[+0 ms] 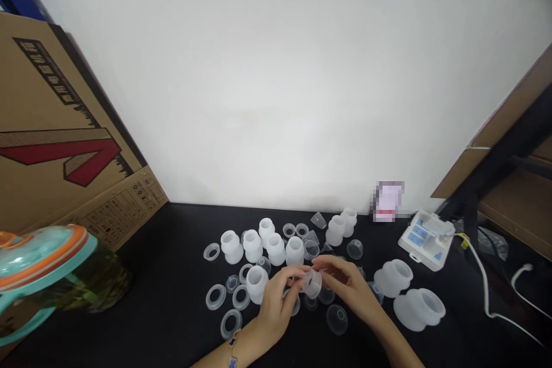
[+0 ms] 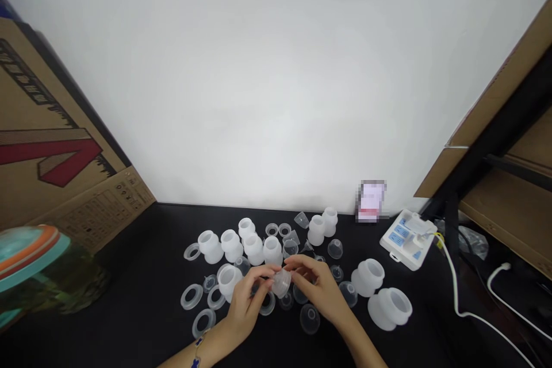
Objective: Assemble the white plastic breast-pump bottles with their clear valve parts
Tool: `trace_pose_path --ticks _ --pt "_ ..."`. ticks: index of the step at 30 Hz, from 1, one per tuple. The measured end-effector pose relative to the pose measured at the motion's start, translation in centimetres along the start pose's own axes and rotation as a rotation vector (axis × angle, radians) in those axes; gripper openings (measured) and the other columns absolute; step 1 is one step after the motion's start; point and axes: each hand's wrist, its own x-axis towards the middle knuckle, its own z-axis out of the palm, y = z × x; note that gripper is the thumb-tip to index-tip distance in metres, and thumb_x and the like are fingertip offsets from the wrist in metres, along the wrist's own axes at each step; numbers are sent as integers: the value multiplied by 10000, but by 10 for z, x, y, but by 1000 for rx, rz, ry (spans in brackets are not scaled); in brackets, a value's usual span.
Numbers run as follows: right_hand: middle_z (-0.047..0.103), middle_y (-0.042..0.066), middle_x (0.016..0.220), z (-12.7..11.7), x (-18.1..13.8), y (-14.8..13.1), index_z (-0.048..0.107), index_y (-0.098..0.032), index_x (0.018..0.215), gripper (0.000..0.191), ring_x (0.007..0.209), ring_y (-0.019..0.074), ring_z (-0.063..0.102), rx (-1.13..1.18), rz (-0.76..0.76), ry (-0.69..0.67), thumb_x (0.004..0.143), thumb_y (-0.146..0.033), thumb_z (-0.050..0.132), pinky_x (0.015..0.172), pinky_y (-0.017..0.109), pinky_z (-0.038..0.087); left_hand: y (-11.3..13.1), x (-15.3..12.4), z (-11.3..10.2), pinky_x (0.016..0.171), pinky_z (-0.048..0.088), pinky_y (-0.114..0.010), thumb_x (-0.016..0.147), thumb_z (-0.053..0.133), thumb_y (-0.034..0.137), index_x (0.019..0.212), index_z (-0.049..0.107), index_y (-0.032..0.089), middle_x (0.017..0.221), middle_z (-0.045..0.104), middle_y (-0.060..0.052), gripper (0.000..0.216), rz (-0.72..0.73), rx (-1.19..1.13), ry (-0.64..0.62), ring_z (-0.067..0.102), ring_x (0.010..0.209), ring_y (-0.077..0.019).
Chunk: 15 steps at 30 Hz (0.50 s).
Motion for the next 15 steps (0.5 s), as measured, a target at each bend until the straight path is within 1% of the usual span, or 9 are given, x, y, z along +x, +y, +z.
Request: trace_pose_path --ticks 1,4,7,10,12,15 --pt "771 67 1014 0 -1 -3 759 -234 1088 288 823 237 692 -30 -11 -19 885 -430 699 704 314 536 0 0 0 778 586 -290 1035 500 255 1122 635 197 1144 748 -105 170 -28 -21 0 725 987 -218" --pt "773 63 1023 2 -3 -8 767 -247 1106 277 836 244 697 -79 -55 -71 868 -382 720 711 314 541 1 -1 2 806 577 -298 1040 495 294 1136 640 200 1127 742 -96 197 -96 -68 -8 710 1013 -224" --pt "781 56 1013 5 -4 -9 773 -250 1101 247 842 244 701 -107 -79 -90 884 -344 704 705 302 533 1 -1 2 783 569 -283 1041 497 318 1132 645 207 1081 736 -76 206 -142 -110 -21 702 961 -209" --pt "793 42 973 7 -3 -9 789 -255 1056 199 830 239 703 -166 -96 -75 903 -329 684 694 292 516 0 -2 3 724 560 -272 1038 502 337 1124 644 205 1032 728 -64 212 -180 -118 -36 682 814 -177" --pt "797 36 939 7 -2 -8 797 -253 1022 180 820 238 703 -202 -100 -52 902 -327 684 688 290 505 0 -2 4 691 554 -268 1036 504 347 1129 635 204 1010 717 -60 215 -196 -110 -45 658 755 -163" --pt "796 35 901 6 -2 -8 795 -243 995 178 802 238 707 -210 -88 -23 895 -345 689 682 293 497 -2 -2 4 706 562 -287 1038 497 359 1219 575 207 1097 692 -86 249 -210 -110 -41 667 824 -180"
